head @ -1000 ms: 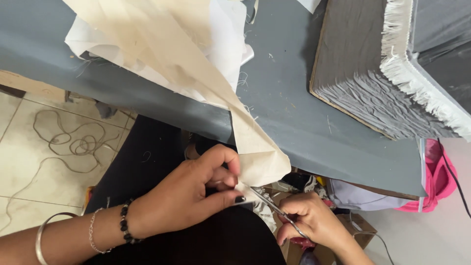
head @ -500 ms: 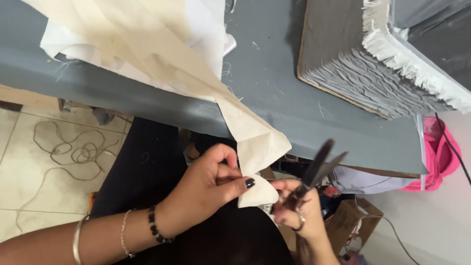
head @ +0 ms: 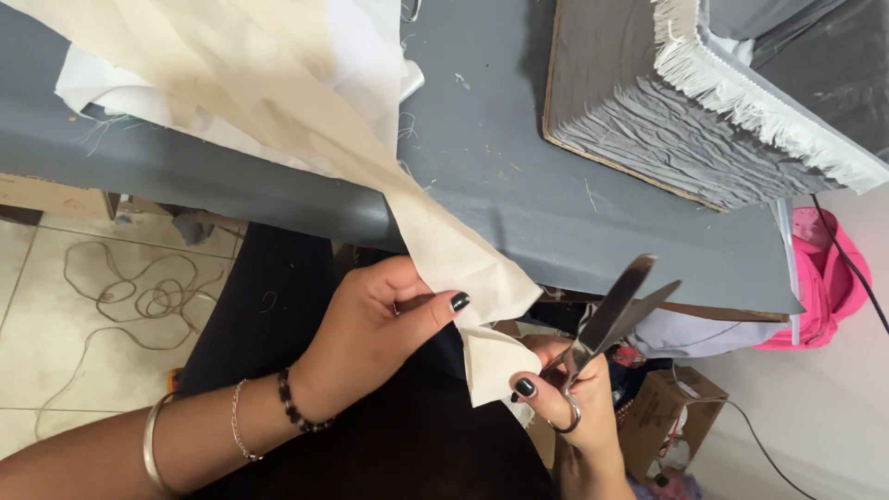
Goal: Cutting out a long, wavy strip of white fabric using scissors on a work table.
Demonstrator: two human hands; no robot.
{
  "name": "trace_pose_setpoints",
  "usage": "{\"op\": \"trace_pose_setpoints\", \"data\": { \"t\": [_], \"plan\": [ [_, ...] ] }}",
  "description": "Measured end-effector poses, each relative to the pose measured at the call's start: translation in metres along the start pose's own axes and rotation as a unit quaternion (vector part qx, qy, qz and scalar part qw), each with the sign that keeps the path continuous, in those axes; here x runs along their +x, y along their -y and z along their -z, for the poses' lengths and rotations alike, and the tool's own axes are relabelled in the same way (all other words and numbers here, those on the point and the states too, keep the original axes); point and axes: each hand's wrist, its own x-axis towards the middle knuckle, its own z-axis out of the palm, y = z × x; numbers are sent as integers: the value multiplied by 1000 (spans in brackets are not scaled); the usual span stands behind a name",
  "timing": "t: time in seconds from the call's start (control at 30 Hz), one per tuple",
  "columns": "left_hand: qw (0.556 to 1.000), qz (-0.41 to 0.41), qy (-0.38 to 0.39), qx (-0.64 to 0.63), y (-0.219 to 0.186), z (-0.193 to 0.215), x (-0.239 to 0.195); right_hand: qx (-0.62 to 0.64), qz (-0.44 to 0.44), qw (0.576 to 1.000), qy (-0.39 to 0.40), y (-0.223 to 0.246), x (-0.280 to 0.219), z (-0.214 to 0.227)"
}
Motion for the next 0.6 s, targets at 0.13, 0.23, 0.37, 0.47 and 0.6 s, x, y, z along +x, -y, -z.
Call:
{"op": "trace_pose_setpoints", "data": {
  "t": [0.13,0.23,0.37,0.47,0.6],
  "plan": [
    [969,-47,-37,241,3,2,-5,-46,49,998,-9,29,20,-19],
    [966,-65,-46,245,0,5,-9,-124,27,992,-27,30,24,-18],
    [994,-54,-10,92,-8,7,-5,-112,31,993,3,26,21,-7],
    [998,18,46,32,4,10,0,-93,27,995,30,12,10,0],
    [989,5,22,143,9,10,2,-123,-21,990,-67,-3,-7,6]
  ]
}}
